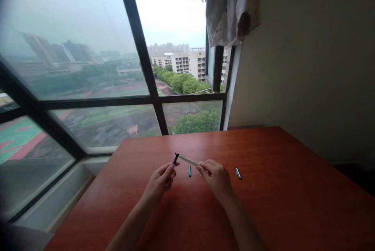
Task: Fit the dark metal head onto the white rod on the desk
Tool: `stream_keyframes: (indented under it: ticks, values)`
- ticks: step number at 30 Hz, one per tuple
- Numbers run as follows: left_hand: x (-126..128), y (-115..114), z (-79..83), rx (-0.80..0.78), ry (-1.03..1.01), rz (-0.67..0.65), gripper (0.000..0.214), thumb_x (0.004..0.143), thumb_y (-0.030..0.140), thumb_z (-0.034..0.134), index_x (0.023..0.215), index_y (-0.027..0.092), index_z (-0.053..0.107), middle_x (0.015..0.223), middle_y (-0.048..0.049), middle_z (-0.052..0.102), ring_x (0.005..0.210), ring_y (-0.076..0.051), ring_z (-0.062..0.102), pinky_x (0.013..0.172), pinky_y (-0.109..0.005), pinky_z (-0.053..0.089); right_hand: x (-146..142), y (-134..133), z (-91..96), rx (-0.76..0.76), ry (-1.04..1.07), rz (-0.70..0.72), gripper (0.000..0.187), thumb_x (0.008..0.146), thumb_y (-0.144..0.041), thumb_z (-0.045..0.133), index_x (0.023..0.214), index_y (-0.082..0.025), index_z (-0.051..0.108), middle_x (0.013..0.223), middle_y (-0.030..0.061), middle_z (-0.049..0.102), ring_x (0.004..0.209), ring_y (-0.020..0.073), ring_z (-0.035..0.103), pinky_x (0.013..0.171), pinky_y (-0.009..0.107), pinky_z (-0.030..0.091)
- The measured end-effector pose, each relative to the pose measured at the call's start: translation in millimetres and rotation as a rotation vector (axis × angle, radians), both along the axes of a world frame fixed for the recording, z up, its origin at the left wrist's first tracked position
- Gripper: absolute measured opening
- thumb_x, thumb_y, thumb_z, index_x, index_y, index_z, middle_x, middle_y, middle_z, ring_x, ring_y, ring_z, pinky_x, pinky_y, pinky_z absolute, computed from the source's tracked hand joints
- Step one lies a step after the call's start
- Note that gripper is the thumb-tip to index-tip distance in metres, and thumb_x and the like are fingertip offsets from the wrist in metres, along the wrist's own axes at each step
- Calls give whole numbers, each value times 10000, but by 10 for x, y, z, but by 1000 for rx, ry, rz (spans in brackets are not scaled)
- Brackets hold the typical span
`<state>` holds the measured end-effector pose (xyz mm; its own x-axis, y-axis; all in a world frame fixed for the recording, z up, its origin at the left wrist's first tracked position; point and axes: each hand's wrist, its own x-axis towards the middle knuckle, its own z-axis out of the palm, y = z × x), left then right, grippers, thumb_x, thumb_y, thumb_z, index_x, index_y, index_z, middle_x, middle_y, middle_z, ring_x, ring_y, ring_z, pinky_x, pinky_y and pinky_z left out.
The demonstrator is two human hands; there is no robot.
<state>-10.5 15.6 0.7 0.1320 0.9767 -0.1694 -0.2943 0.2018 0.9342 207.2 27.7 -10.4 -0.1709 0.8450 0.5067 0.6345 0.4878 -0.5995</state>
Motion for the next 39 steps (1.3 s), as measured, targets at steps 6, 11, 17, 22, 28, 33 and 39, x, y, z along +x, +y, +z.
stream_keyframes:
  ticks: [6, 11, 17, 22, 28, 33, 39]
  values:
    - [19, 2, -16, -15, 23, -35, 509, 688, 517, 715, 997, 120, 631, 572, 75, 444, 374, -8, 240, 377, -179, 105, -25, -13, 3, 1, -16, -1, 290, 921, -387, 497, 820, -205, 699, 735, 39, 651, 662, 158, 598, 638, 237, 429]
    - [71, -16, -30, -45, 29, -84, 529, 667, 540, 719, 977, 119, 637, 567, 74, 450, 365, -8, 236, 376, -186, 101, -30, -13, -1, 0, -18, 6, 306, 925, -402, 484, 833, -203, 698, 731, 40, 648, 662, 159, 596, 634, 237, 432]
    - [57, -32, 17, -48, -54, -21, 490, 681, 506, 732, 981, 132, 633, 606, 74, 442, 390, -2, 223, 393, -182, 101, -3, 10, -23, 6, 6, -8, 315, 922, -418, 480, 862, -210, 709, 730, 46, 660, 650, 168, 606, 629, 249, 451]
    - [66, -31, 8, -47, -33, -35, 498, 683, 511, 727, 985, 128, 623, 596, 73, 449, 386, -6, 240, 386, -178, 116, -7, 6, -22, 9, -6, -6, 320, 921, -424, 479, 872, -212, 714, 722, 45, 659, 642, 166, 609, 614, 244, 446]
    - [72, -21, -41, -62, 36, -117, 541, 662, 557, 718, 970, 124, 617, 557, 75, 456, 366, -12, 245, 376, -180, 128, -39, -18, 3, 8, -46, 7, 335, 935, -411, 461, 835, -206, 706, 717, 44, 652, 656, 163, 599, 629, 244, 435]
    - [81, 4, -60, -33, 34, -48, 523, 680, 565, 697, 967, 137, 610, 586, 69, 461, 375, -12, 253, 388, -180, 114, -55, -11, -14, 7, -50, 1, 342, 937, -416, 456, 829, -204, 702, 714, 44, 657, 655, 167, 608, 629, 248, 441]
    - [204, 104, 130, -50, 11, -108, 488, 704, 533, 693, 987, 146, 603, 622, 60, 469, 406, -18, 264, 412, -184, 115, -30, 17, -1, 32, 48, -36, 332, 934, -407, 455, 863, -202, 706, 740, 51, 675, 666, 174, 622, 625, 250, 451]
